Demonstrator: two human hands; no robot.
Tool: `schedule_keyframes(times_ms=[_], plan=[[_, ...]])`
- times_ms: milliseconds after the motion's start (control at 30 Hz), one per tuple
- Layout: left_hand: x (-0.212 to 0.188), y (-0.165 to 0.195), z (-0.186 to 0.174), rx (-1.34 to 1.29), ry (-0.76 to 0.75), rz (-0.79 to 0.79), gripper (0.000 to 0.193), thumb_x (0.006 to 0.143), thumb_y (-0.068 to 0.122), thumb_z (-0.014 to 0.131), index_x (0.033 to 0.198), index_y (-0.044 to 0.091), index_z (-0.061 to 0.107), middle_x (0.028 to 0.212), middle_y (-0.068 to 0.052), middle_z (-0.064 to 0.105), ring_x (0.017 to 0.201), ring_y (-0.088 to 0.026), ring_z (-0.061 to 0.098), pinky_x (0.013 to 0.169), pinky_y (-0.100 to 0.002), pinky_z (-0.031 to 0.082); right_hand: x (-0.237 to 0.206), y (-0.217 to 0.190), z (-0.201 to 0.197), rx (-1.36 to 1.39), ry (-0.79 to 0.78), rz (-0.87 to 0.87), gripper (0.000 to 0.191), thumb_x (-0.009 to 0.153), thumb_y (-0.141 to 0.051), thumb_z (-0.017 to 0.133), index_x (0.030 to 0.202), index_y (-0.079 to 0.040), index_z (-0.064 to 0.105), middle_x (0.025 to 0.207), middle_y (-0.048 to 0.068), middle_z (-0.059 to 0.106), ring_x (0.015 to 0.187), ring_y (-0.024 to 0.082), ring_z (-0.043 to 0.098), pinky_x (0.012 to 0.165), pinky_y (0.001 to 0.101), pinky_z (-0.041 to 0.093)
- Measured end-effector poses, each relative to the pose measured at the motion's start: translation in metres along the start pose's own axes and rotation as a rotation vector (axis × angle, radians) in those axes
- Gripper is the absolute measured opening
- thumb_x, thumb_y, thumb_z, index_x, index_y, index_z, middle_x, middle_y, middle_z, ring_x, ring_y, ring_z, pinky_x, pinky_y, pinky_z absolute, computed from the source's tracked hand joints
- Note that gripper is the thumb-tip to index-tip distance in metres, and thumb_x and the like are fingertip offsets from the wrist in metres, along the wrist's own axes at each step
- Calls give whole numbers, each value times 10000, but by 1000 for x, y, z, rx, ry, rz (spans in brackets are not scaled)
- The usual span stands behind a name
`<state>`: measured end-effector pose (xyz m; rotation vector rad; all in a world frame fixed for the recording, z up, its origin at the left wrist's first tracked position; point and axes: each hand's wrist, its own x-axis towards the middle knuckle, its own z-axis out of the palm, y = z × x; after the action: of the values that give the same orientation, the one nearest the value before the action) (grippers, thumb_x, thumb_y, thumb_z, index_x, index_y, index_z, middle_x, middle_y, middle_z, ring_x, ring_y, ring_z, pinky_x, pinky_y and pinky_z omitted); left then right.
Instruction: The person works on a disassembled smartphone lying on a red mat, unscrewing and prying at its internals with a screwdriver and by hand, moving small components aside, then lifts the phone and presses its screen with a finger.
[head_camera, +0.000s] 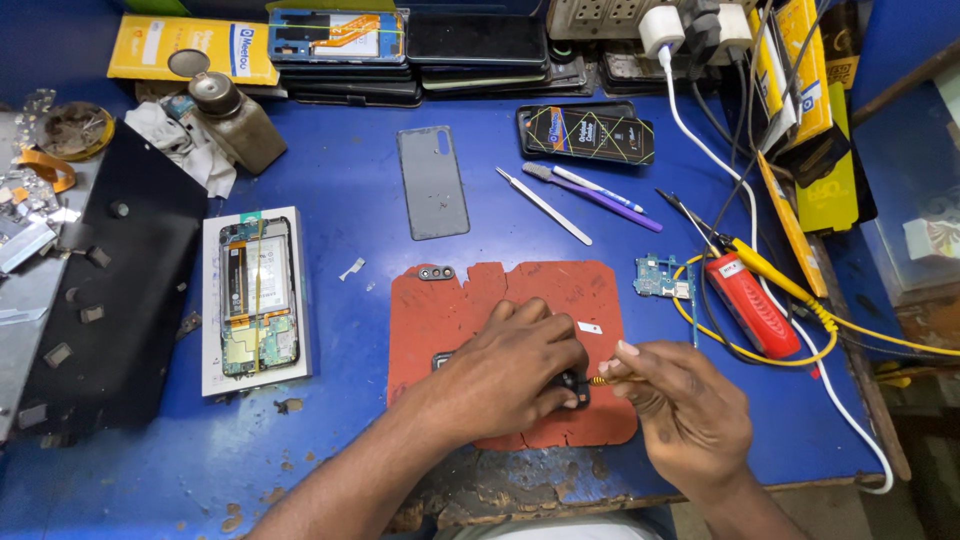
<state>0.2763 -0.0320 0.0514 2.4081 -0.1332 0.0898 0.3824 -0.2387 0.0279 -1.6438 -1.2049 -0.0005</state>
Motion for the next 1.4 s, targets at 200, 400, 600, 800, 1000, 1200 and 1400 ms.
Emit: schedule_keyframes(times_ms=[200,400,600,800,1000,1200,1400], plan=[[-1,-3,-1,58,22,-11,293,742,173,791,1022,109,730,1070,-39,628,1094,-255,530,942,-431,389,6,0,2,-16,-23,40,519,849,153,695,1324,-48,634,1058,86,702,945,143,738,824,244,647],[-1,-3,-1,57,27,-10,275,746,171,794,1009,112,740,1066,-46,620,1103,-261,523,950,-438,384,5,2,3,-59,-30,21,512,841,139,715,1311,-48,639,1052,81,709,940,139,741,816,240,648],[-1,-3,-2,58,14,-34,259,758,187,791,1001,111,743,1060,-45,619,1104,-260,522,953,-434,387,2,5,1,-14,-75,-37,533,822,203,656,1289,-54,650,1083,108,669,854,122,732,755,228,657],[-1,-3,-3,64,35,-22,264,767,192,789,1011,102,742,1057,-44,620,1088,-258,522,943,-436,387,3,8,-1,86,-171,-111,536,848,224,623,1284,-84,673,1110,72,719,937,192,753,764,250,622],[-1,-3,-4,57,17,-42,273,764,189,789,1016,96,739,1058,-45,620,1088,-255,519,938,-434,389,2,10,3,64,-120,-48,461,880,163,668,1249,-110,705,1092,50,730,912,143,747,743,226,588],[0,-2,-2,61,23,-32,254,770,185,790,1003,97,740,1051,-49,619,1090,-258,520,944,-438,391,-1,10,4,66,-93,-35,500,880,171,679,1277,-132,706,1097,50,669,868,80,685,754,213,587],[-1,-3,-2,62,21,-31,256,759,181,796,995,100,740,1050,-43,620,1091,-252,524,944,-432,395,1,8,5,71,-75,18,551,833,199,631,1288,-109,675,1090,90,627,857,118,707,741,214,642]])
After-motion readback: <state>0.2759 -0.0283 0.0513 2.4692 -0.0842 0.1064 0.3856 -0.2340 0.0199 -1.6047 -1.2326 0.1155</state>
